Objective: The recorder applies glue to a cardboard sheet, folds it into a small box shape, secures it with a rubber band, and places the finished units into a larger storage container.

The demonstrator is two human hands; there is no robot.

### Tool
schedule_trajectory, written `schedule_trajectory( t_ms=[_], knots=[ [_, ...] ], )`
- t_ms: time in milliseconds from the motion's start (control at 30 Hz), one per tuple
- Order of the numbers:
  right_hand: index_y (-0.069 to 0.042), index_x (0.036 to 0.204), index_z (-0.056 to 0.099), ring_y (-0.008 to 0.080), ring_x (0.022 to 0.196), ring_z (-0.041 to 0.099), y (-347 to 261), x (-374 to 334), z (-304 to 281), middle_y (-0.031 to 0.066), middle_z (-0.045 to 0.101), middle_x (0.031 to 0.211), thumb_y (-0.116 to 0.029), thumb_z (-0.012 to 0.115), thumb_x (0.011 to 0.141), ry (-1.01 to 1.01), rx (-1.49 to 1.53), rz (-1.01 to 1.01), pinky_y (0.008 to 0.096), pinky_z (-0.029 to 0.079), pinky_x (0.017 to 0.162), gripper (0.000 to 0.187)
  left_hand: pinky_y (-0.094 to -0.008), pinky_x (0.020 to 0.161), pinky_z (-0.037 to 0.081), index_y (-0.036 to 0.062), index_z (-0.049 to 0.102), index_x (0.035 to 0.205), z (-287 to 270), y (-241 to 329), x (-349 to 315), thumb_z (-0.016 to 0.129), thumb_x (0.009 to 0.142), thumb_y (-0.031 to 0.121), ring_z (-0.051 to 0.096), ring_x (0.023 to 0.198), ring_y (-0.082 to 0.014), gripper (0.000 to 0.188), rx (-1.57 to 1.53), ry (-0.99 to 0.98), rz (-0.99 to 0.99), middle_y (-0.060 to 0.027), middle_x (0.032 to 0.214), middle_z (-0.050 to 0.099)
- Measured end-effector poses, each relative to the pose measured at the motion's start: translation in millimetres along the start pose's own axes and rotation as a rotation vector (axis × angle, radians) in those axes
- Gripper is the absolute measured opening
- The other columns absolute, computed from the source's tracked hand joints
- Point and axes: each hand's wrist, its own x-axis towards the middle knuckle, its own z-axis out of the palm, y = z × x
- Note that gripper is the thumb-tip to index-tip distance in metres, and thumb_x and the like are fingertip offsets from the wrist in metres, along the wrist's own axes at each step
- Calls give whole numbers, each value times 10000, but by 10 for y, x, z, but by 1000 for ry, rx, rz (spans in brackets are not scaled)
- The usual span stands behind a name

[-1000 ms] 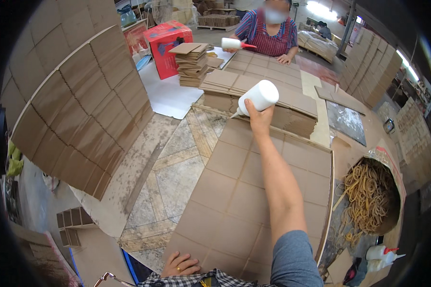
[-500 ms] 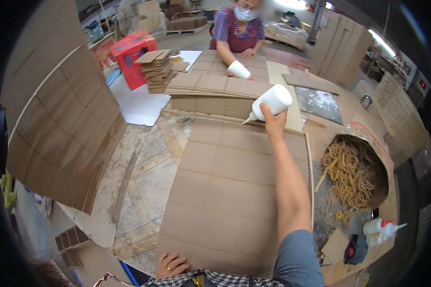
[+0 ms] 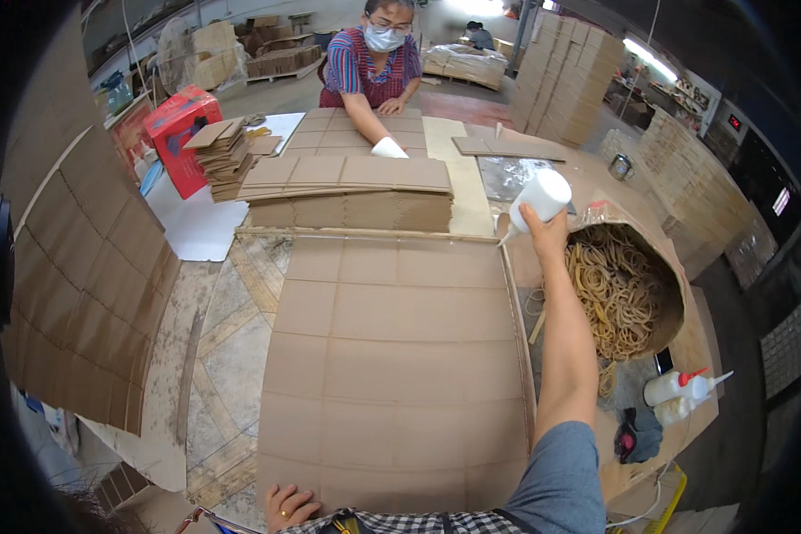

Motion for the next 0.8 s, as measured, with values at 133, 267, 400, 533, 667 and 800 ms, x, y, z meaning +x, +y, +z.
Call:
schedule_trajectory(
  t_ms=[133, 267, 400, 533, 667, 800],
  knots=[
    [20, 1192, 457, 228, 978, 575, -153, -83, 83, 143, 586, 1085, -219, 792, 716, 112, -194, -8, 327, 467, 851, 629, -569, 916, 382, 189, 633, 1098, -111, -7, 50, 634, 786, 397, 504, 1140, -360, 375, -23, -54, 13, -88, 1163, 594],
    [8, 1192, 460, 239, 984, 580, -255, -206, 199, 144, 582, 1082, -232, 791, 721, 267, -125, -68, 346, 483, 829, 624, -583, 922, 375, 190, 626, 1122, 23, -82, -35, 636, 781, 416, 497, 1158, -356, 409, 5, 20, 71, -97, 1212, 567],
    [-18, 1189, 466, 237, 1001, 583, -861, -606, 739, 131, 571, 1088, -265, 768, 757, 287, 477, 227, 424, 519, 779, 582, -551, 957, 365, 198, 642, 1071, 58, 61, -87, 677, 726, 391, 513, 1134, -311, 397, 34, 88, -54, -58, 1173, 587],
    [-26, 1252, 416, 299, 1050, 570, -869, -940, 1158, 131, 530, 1169, -364, 710, 807, 117, 758, 559, 539, 507, 841, 632, -482, 1011, 337, 207, 688, 932, -282, 309, 270, 679, 726, 296, 547, 1079, -227, 224, 16, 11, -235, 9, 1059, 646],
    [-37, 1254, 419, 296, 1051, 566, -959, -1380, 1942, 137, 533, 1161, -407, 710, 796, 14, 761, 673, 529, 520, 817, 657, -455, 1020, 337, 196, 673, 972, -345, 315, 269, 689, 757, 309, 536, 1116, -218, 244, -31, -22, -250, 12, 1115, 631],
    [-62, 1219, 445, 261, 1012, 581, -1186, -1687, 2481, 117, 547, 1117, -376, 729, 784, -44, 686, 607, 452, 557, 717, 607, -441, 1025, 342, 178, 658, 990, -352, 295, 249, 690, 784, 295, 523, 1145, -203, 239, -15, -42, -233, 23, 1148, 613]
  ],
)
